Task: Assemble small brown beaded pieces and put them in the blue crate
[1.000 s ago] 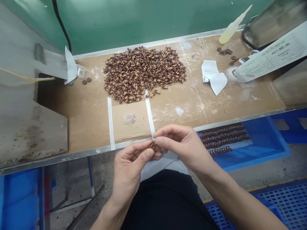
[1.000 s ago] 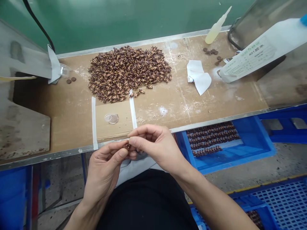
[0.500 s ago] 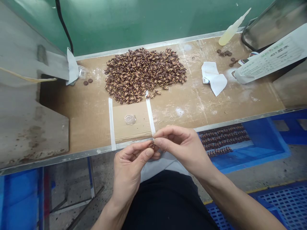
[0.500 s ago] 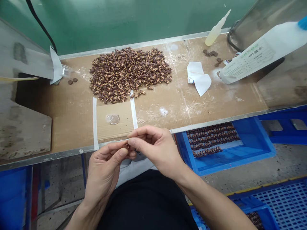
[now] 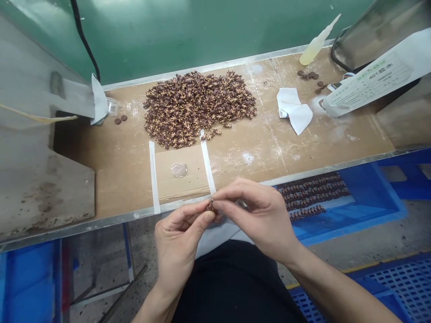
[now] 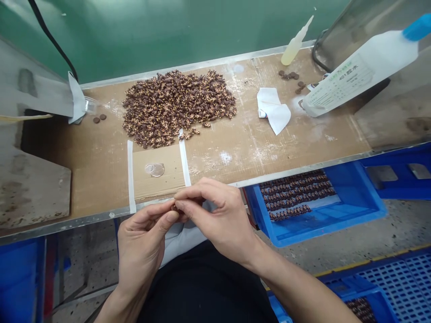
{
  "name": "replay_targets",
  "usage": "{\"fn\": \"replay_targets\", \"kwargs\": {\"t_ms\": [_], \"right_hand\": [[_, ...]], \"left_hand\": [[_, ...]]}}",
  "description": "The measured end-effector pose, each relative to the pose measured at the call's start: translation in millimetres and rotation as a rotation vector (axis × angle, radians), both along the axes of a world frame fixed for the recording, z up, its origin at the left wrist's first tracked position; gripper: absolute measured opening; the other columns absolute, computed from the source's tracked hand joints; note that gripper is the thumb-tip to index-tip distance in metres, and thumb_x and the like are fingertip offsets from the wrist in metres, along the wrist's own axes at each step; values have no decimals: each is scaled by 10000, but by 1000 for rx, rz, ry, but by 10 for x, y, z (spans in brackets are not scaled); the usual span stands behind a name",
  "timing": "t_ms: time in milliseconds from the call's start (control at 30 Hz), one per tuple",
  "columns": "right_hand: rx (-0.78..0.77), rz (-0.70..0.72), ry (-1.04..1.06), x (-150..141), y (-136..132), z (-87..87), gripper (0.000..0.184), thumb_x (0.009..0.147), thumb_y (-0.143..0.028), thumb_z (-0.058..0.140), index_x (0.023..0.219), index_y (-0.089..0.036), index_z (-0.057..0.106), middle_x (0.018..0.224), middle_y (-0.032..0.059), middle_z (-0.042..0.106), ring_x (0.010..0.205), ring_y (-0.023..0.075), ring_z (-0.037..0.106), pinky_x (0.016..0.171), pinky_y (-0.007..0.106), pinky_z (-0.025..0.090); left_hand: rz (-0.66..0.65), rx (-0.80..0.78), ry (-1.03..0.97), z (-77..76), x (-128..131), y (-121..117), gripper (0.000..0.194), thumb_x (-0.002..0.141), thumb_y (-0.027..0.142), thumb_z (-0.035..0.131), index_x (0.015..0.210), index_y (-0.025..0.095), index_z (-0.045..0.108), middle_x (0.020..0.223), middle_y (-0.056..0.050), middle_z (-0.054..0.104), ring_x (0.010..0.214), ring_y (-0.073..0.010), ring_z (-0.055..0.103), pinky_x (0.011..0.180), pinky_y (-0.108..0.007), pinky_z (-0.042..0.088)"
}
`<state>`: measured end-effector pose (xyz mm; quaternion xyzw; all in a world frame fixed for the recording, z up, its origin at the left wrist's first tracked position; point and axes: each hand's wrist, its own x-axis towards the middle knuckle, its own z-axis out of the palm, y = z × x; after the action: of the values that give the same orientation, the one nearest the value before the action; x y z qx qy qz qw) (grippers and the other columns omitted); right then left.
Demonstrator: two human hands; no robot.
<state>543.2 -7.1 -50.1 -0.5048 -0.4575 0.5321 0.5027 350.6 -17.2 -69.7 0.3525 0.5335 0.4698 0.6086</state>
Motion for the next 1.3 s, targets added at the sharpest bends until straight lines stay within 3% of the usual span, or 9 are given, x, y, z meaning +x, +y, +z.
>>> {"fn": "replay_targets", "kwargs": {"t_ms": [200, 367, 567, 833, 1133, 1300], "right_hand": [[-120, 21, 232, 24, 44, -3, 134, 1057, -394, 992, 1023, -278, 934, 897, -1, 839, 769, 200, 841, 750, 330, 734], [6, -1, 78, 56, 17, -61, 20, 1069, -311, 970, 1064, -311, 951, 997, 17, 876, 905, 220, 846, 826, 349, 729], [204, 64, 22, 135, -9, -114, 203, 1079, -165, 938, 1140, -357, 965, 1114, 7, 929, 1007, 232, 890, 937, 384, 750], [175, 90, 94, 164, 12, -163, 230, 1068, -159, 953, 1142, -375, 974, 1126, -1, 936, 1013, 214, 903, 942, 349, 759], [185, 73, 82, 136, 10, -177, 212, 1064, -136, 955, 1139, -334, 972, 1104, 14, 932, 1017, 203, 896, 935, 305, 727], [201, 70, 73, 146, -6, -169, 218, 1071, -124, 939, 1141, -328, 972, 1092, 13, 931, 1002, 200, 891, 925, 303, 727]], "left_hand": [[-13, -23, 22, 50, 14, -15, 201, 952, 287, 1072, 1139, 295, 998, 1018, -38, 956, 906, -277, 943, 904, -396, 829], [24, 53, 126, 79, 18, -19, 222, 920, 303, 1096, 1118, 296, 995, 1099, -49, 964, 946, -297, 955, 892, -378, 830], [13, 242, 329, 92, -44, -75, 348, 965, 203, 1048, 1266, 357, 967, 1174, -8, 962, 1049, -253, 944, 1027, -358, 798], [4, 319, 440, 87, -105, -85, 354, 942, 207, 1050, 1258, 343, 967, 1176, -29, 963, 1040, -316, 950, 1053, -454, 806], [-103, 561, 507, 139, -116, 5, 355, 999, 54, 952, 1236, 319, 958, 1199, 3, 962, 1026, -234, 947, 964, -314, 791], [-91, 571, 525, 157, -97, 16, 360, 988, 33, 954, 1212, 315, 943, 1174, 42, 962, 985, -178, 938, 948, -240, 770]]}}
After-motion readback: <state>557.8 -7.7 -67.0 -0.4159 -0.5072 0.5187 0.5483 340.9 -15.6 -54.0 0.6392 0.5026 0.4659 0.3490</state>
